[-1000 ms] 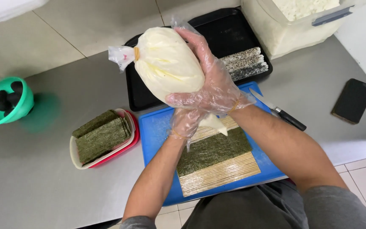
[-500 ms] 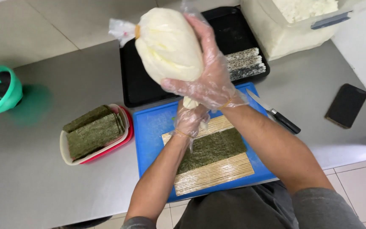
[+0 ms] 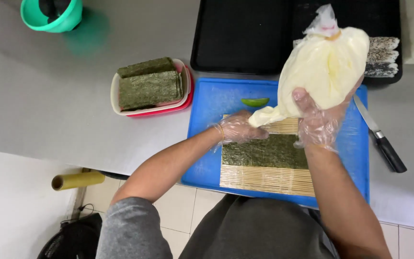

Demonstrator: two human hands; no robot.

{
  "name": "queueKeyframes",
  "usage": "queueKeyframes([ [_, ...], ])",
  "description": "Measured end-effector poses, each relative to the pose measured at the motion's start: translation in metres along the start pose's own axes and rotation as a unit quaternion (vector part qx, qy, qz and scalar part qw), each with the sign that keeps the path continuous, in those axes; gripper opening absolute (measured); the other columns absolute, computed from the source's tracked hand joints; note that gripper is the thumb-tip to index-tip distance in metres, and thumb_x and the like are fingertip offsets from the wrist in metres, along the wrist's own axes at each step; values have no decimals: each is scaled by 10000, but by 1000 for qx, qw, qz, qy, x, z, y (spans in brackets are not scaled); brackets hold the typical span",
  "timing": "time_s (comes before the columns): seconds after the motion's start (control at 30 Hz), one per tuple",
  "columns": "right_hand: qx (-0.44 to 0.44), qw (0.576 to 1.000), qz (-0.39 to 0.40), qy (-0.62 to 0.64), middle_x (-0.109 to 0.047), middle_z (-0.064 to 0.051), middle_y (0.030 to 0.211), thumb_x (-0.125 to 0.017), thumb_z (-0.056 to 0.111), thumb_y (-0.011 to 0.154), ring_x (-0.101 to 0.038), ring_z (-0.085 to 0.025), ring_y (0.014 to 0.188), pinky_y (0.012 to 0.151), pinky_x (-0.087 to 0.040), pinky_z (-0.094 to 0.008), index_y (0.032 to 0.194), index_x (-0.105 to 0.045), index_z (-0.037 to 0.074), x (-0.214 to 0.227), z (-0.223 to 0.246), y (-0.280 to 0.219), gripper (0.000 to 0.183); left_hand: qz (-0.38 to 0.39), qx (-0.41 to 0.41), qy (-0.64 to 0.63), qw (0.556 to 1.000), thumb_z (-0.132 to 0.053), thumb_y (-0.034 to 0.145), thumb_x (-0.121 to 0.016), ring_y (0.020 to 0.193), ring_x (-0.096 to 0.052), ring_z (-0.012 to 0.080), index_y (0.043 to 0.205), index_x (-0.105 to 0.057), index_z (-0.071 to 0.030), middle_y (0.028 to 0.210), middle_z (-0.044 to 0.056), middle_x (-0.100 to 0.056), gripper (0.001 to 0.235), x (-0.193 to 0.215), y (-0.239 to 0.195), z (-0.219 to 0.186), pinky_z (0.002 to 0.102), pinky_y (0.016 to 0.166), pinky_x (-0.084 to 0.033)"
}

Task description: Assembling a sushi roll by spreading rice on a nori sheet, adding sliced avocado, and rolling it using a bamboo mat.

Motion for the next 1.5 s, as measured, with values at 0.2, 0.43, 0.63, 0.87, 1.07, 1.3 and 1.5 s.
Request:
queueKeyframes([
  [0.2, -57, 994, -76, -51, -499, -205, 1662, -1036, 189, 1101, -606, -323, 1529, 1351, -590, -517, 1796, -142, 232, 26, -30, -24, 1132, 37, 19, 77, 996, -443, 855, -893, 723, -692, 254, 901, -773, -110, 818, 91, -745, 358, -3, 11, 7, 372, 661, -558],
  [0.43, 11, 999, -16, 29, -328, -175, 1808, -863, 61, 1073, -373, -415, 1693, 1404, -448, -646, 1773, -262, 281, 20, -22, -30, 948, 97, 63, 155, 981, -382, 969, -796, 571, -552, 186, 842, -638, -99, 742, 45, -638, 349, -23, 8, 28, 331, 506, -447],
  [0.63, 27, 999, -8, 22, -332, -174, 1796, -840, 75, 1086, -372, -414, 1685, 1393, -447, -656, 1769, -282, 271, 20, -14, -27, 904, 109, 49, 180, 976, -386, 1028, -768, 575, -454, 140, 868, -635, -148, 732, -6, -563, 315, -32, 19, 34, 291, 512, -376],
  [0.87, 33, 999, -34, -23, -338, -165, 1801, -866, 124, 1131, -384, -389, 1682, 1400, -452, -599, 1785, -258, 261, 36, -23, -28, 903, 78, -1, 205, 976, -330, 926, -772, 620, -501, 192, 829, -630, -104, 753, 47, -616, 284, -35, 30, 25, 361, 544, -395],
  [1.07, 60, 998, -22, 20, -359, -164, 1769, -825, 107, 1107, -387, -397, 1666, 1394, -446, -623, 1728, -310, 247, 35, 8, -16, 819, 19, 51, 107, 993, -162, 838, -846, 763, -764, 230, 1113, -747, -31, 911, 92, -802, 320, -34, 20, 2, 341, 599, -618],
  [1.3, 77, 996, -38, 21, -369, -142, 1793, -809, 91, 1138, -379, -374, 1707, 1458, -405, -615, 1756, -331, 273, 60, 32, -11, 802, -2, 37, 114, 993, -259, 869, -802, 736, -730, 216, 945, -758, -52, 869, 90, -798, 225, -60, 35, -23, 403, 577, -499],
  [1.5, 90, 991, -95, -29, -349, -149, 1852, -880, 86, 1110, -378, -396, 1754, 1496, -428, -655, 1811, -273, 280, 116, 30, -21, 947, -13, -25, 33, 999, -222, 885, -813, 769, -752, 167, 945, -802, -58, 863, 43, -817, 175, -103, 67, -39, 387, 630, -524],
])
Point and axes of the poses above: each hand's wrist, its own y-axis towards the middle knuckle, its own x-axis out of the back of the hand, z = x × y, the point moved 10 cm from there along y, towards the middle knuckle
